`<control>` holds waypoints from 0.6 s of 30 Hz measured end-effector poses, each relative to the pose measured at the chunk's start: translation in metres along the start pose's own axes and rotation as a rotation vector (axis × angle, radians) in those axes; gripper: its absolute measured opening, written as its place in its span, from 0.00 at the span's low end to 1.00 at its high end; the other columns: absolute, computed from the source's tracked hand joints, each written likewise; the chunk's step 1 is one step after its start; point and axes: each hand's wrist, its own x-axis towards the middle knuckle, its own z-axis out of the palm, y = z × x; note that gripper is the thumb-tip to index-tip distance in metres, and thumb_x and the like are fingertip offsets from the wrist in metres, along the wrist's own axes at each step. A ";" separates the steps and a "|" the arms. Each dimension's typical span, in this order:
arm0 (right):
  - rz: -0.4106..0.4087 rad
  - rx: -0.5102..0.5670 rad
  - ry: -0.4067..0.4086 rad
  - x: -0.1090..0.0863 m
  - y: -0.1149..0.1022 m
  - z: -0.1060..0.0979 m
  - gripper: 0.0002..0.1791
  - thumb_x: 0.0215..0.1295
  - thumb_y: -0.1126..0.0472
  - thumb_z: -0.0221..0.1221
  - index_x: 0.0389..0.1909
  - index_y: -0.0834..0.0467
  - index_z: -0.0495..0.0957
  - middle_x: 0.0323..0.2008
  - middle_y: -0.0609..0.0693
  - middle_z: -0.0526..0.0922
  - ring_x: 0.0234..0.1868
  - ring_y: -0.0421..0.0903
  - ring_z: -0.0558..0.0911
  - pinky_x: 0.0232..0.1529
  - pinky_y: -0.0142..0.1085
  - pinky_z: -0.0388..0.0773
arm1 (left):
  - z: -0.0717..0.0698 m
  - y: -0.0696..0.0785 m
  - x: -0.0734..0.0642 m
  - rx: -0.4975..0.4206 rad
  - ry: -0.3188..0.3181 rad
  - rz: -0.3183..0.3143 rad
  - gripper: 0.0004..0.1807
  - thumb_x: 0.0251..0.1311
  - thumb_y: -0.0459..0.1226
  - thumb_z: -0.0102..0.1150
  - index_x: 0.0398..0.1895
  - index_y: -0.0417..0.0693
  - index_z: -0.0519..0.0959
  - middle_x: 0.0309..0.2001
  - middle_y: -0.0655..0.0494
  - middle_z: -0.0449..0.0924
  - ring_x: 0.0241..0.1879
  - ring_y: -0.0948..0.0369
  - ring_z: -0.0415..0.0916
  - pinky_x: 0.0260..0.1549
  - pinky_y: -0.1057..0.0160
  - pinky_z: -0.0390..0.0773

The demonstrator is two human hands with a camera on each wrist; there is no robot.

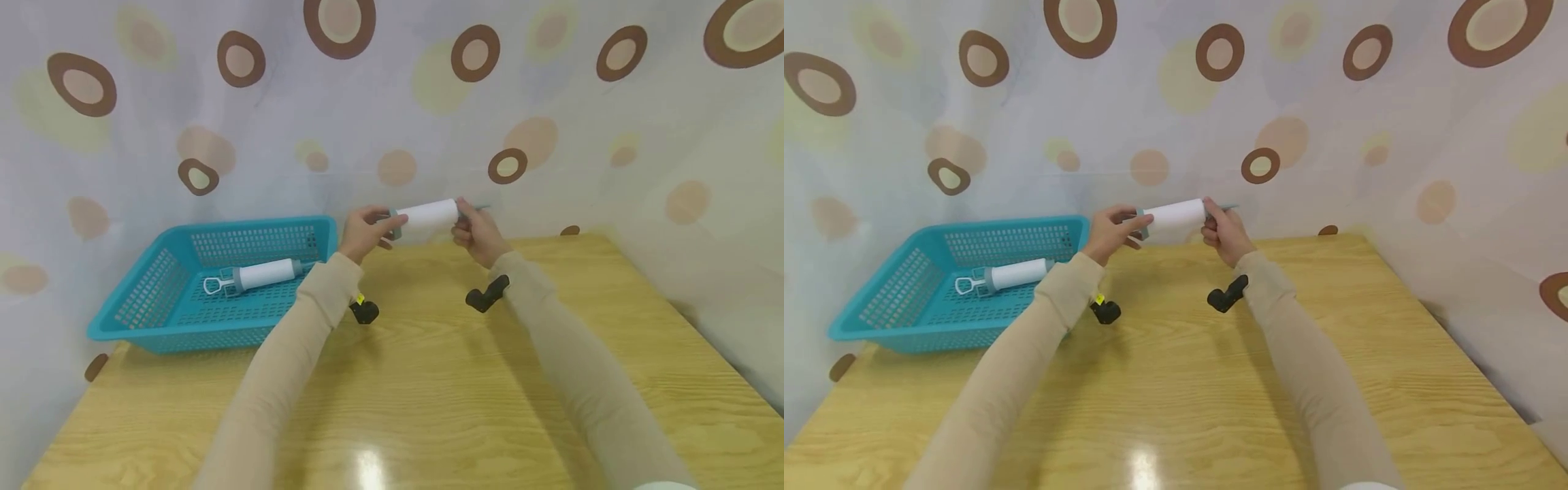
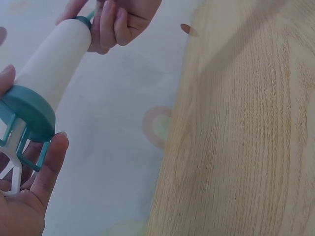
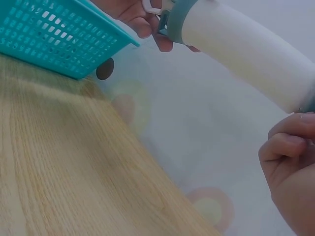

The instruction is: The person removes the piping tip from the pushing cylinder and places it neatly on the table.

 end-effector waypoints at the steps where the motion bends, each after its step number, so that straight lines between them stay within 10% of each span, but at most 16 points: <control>1: 0.002 0.016 0.002 0.000 -0.001 -0.001 0.12 0.76 0.51 0.43 0.44 0.56 0.66 0.17 0.43 0.62 0.12 0.35 0.58 0.16 0.26 0.54 | 0.000 0.000 0.001 -0.002 -0.004 0.000 0.25 0.55 0.41 0.68 0.54 0.39 0.76 0.47 0.43 0.81 0.30 0.60 0.81 0.43 0.43 0.81; 18: 0.019 0.206 0.003 -0.005 -0.005 -0.002 0.17 0.77 0.50 0.40 0.29 0.54 0.65 0.19 0.45 0.63 0.14 0.37 0.57 0.20 0.27 0.51 | 0.002 0.001 -0.002 0.012 0.033 0.005 0.22 0.54 0.42 0.69 0.50 0.40 0.78 0.46 0.42 0.82 0.30 0.61 0.81 0.33 0.57 0.85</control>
